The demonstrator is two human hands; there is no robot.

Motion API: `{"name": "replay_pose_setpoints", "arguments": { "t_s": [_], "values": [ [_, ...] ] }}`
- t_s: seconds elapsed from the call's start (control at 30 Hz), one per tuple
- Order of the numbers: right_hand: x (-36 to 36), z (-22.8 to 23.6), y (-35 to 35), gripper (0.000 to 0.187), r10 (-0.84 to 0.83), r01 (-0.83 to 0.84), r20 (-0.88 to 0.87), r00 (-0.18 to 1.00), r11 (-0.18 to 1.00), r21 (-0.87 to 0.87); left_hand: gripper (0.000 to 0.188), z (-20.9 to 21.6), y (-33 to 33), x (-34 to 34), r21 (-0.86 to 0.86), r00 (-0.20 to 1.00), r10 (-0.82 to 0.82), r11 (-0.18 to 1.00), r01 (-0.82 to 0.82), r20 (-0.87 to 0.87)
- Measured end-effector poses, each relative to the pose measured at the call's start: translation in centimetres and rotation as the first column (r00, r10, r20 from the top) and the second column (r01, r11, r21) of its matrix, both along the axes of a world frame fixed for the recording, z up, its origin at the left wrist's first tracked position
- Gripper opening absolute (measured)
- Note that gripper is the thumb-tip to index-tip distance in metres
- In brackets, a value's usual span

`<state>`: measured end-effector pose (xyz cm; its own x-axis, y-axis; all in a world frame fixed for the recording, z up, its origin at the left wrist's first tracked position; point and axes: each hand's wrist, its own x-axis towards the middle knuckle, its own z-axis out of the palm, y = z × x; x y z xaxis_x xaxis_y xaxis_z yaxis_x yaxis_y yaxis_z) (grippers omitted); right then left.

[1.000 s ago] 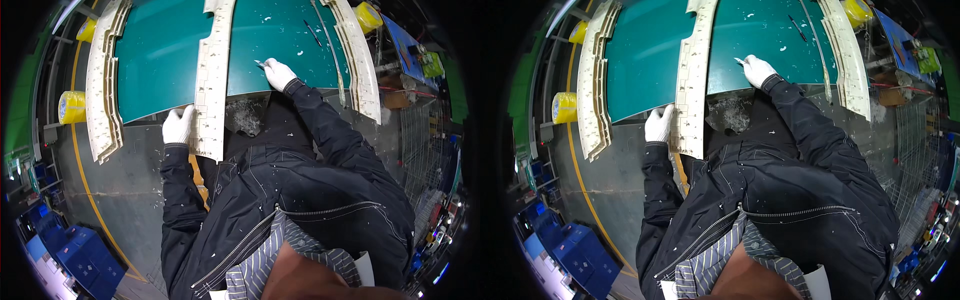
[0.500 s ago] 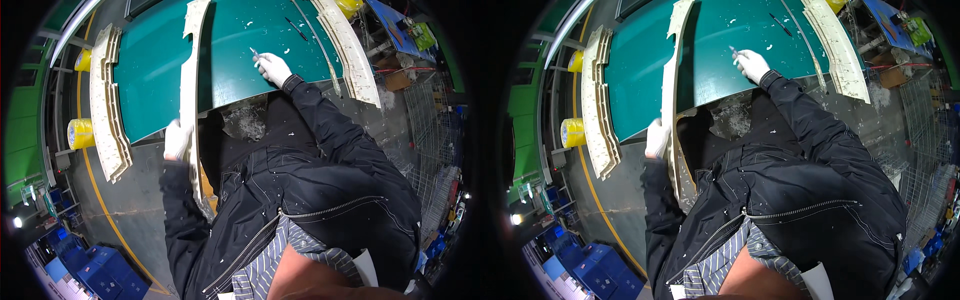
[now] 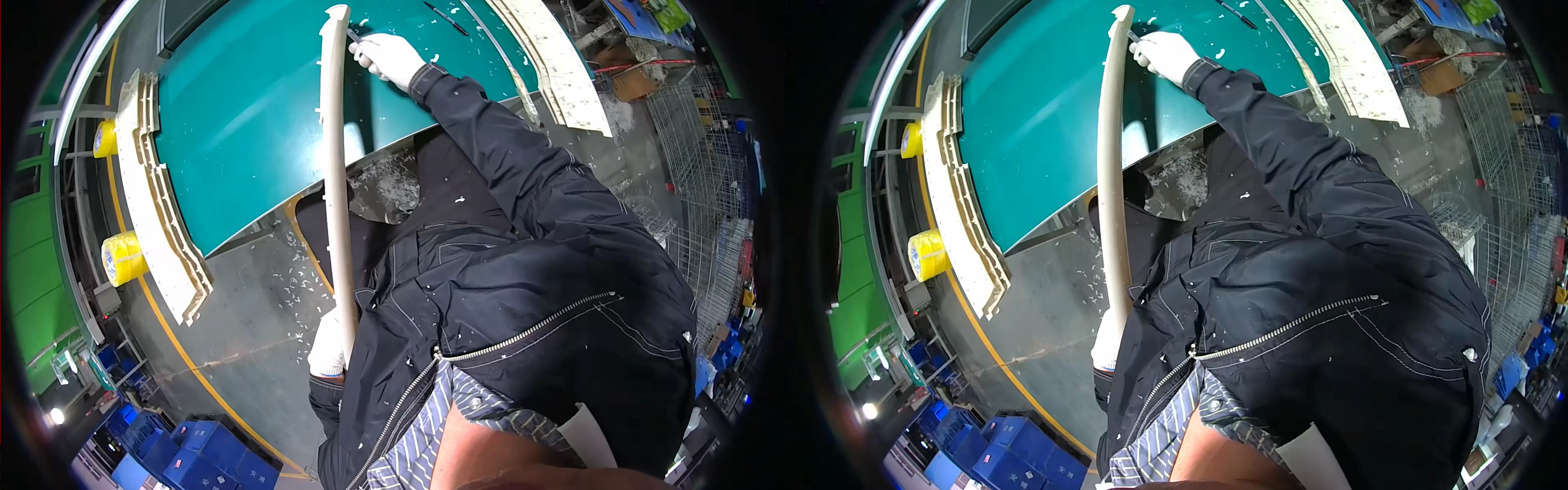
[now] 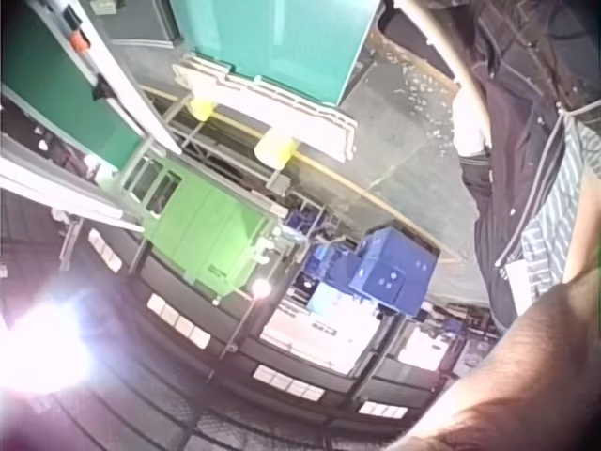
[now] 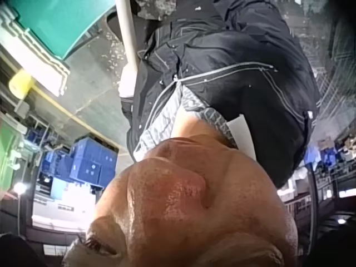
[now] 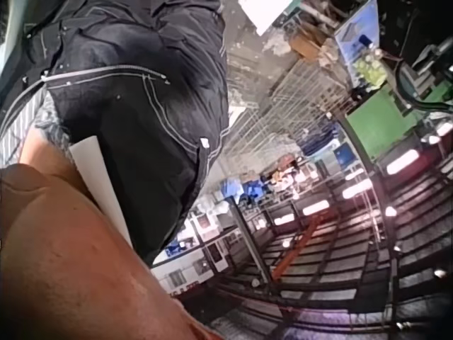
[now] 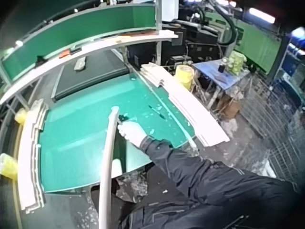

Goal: Trimming excess plastic from molded parts using a hand tool

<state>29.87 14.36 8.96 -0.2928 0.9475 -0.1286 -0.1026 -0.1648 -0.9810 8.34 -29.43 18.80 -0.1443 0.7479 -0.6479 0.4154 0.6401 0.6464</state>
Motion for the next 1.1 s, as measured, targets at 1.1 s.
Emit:
{"name": "replay_pose_setpoints", "arguments": {
  "t_s": [1.1],
  "values": [
    [-0.4,0.1,-6.5,0.026,0.171,-0.225,0.284,0.944,0.96,0.169,0.021,-2.2,1.3,-0.7,0.001,0.976,0.056,0.998,-0.057,0.212]
  ]
}}
